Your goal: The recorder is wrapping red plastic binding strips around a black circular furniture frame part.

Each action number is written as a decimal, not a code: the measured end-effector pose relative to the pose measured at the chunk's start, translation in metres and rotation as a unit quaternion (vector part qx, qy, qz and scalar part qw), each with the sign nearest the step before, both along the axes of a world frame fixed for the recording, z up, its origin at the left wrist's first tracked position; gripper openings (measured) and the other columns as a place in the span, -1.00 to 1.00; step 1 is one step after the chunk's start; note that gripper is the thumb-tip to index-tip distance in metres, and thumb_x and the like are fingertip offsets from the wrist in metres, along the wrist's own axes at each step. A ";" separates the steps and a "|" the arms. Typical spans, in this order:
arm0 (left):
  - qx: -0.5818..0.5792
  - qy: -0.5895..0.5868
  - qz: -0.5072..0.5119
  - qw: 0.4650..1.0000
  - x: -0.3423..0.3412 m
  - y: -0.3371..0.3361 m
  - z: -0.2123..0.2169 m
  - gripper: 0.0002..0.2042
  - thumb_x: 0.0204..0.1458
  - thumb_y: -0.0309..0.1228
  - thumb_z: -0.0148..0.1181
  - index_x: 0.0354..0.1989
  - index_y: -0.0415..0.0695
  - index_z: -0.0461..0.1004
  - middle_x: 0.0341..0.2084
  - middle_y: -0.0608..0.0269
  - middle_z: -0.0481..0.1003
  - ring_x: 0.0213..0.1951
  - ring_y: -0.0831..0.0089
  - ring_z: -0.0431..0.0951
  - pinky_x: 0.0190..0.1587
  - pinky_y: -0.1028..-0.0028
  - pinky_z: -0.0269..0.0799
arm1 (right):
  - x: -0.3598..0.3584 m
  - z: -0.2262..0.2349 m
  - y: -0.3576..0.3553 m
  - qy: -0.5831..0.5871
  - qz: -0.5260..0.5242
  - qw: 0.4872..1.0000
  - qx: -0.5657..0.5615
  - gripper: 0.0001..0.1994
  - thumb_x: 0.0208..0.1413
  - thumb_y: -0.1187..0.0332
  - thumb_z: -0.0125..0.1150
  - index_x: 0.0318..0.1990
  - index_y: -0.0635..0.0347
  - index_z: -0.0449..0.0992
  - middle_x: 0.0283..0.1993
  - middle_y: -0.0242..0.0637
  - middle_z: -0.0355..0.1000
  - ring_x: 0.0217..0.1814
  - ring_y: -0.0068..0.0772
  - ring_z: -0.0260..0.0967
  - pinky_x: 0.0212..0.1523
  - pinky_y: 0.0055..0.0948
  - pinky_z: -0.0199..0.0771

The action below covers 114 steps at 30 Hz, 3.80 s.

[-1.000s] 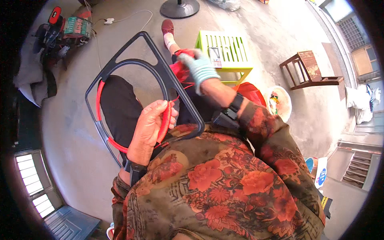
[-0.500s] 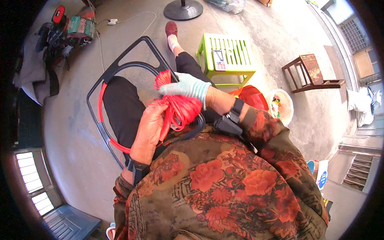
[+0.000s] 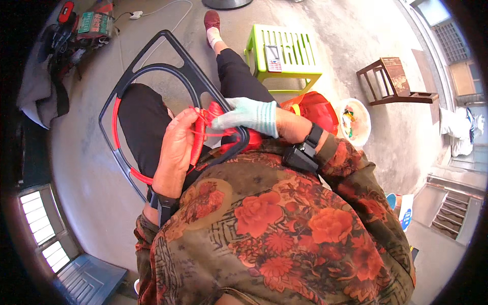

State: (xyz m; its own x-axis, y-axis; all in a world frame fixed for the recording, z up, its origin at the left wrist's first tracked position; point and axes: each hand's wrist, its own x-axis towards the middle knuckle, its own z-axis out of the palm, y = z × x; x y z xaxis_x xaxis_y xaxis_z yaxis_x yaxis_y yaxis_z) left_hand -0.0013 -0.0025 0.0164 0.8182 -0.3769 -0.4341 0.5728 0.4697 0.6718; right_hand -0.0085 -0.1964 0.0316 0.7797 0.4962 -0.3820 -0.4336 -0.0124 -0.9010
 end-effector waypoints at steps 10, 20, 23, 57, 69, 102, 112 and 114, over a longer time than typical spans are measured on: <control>-0.050 0.043 -0.046 0.997 0.002 0.007 -0.001 -0.84 0.08 -0.36 0.05 -0.37 -0.21 0.40 -0.53 0.17 0.46 -0.55 0.46 0.44 -0.57 0.50 0.37 | -0.002 -0.071 -0.148 0.029 -0.394 0.917 -0.049 -0.81 -0.05 0.27 0.22 -0.38 0.18 0.43 -0.56 -0.46 0.29 -0.61 -0.61 0.19 -0.58 -0.55 0.29; -0.057 0.036 -0.035 0.997 0.002 0.005 0.000 -0.82 0.08 -0.31 0.04 -0.31 -0.18 0.41 -0.54 0.15 0.46 -0.53 0.43 0.45 -0.50 0.47 0.37 | 0.007 -0.067 -0.144 -0.022 -0.411 0.899 -0.149 -0.75 -0.03 0.20 0.18 -0.34 0.22 0.47 -0.42 -0.39 0.41 -0.46 -0.57 0.30 -0.43 -0.60 0.28; -0.038 0.015 -0.032 0.999 0.001 0.006 0.003 -0.85 0.07 -0.36 0.03 -0.34 -0.19 0.40 -0.54 0.13 0.47 -0.54 0.42 0.46 -0.52 0.46 0.40 | 0.016 -0.030 -0.093 -0.265 -0.230 0.855 -0.381 -0.68 -0.03 0.22 0.20 -0.18 0.25 0.48 -0.30 -0.26 0.47 -0.25 -0.52 0.38 -0.14 -0.56 0.35; -0.059 0.000 0.021 0.998 -0.005 -0.002 0.008 -0.93 0.07 -0.48 0.03 -0.40 -0.18 0.41 -0.48 0.27 0.49 -0.48 0.53 0.49 -0.39 0.53 0.46 | -0.009 0.015 0.006 -0.078 0.037 0.964 -0.251 -0.68 -0.04 0.30 0.22 -0.14 0.27 0.47 -0.24 -0.41 0.47 -0.26 -0.57 0.38 -0.16 -0.55 0.35; -0.060 0.019 -0.069 0.996 0.001 0.005 0.002 -0.80 0.08 -0.30 0.04 -0.29 -0.20 0.39 -0.46 0.18 0.46 -0.46 0.43 0.46 -0.41 0.47 0.42 | 0.003 -0.021 -0.123 0.085 -0.433 0.855 0.273 -0.75 0.09 0.20 0.11 -0.24 0.19 0.34 -0.53 -0.46 0.27 -0.63 -0.62 0.20 -0.54 -0.60 0.33; -0.106 0.026 -0.005 0.994 -0.008 -0.008 -0.007 -0.87 0.06 -0.53 0.04 -0.23 -0.24 0.42 -0.30 0.24 0.49 -0.26 0.53 0.50 -0.14 0.51 0.42 | 0.050 0.008 0.024 0.141 -0.055 0.945 0.291 -0.31 0.01 -0.21 -0.05 0.02 0.30 0.28 -0.11 -0.04 0.40 -0.26 -0.24 0.42 -0.19 -0.42 0.46; -0.039 -0.024 -0.012 0.999 -0.006 0.002 -0.008 -0.93 0.04 -0.46 0.09 -0.38 -0.19 0.42 -0.45 0.32 0.47 -0.45 0.59 0.46 -0.34 0.59 0.41 | -0.005 0.006 0.003 -0.061 -0.029 0.981 -0.183 -0.69 -0.09 0.19 0.28 -0.28 0.25 0.52 -0.39 -0.42 0.44 -0.32 -0.65 0.30 -0.24 -0.55 0.32; -0.053 0.009 -0.040 0.998 -0.006 0.002 -0.004 -0.93 0.06 -0.47 0.08 -0.39 -0.19 0.43 -0.49 0.34 0.48 -0.48 0.62 0.45 -0.37 0.62 0.42 | -0.009 0.016 0.004 -0.142 0.041 0.930 -0.337 -0.69 -0.07 0.23 0.25 -0.22 0.25 0.49 -0.35 -0.41 0.45 -0.31 -0.59 0.35 -0.21 -0.53 0.37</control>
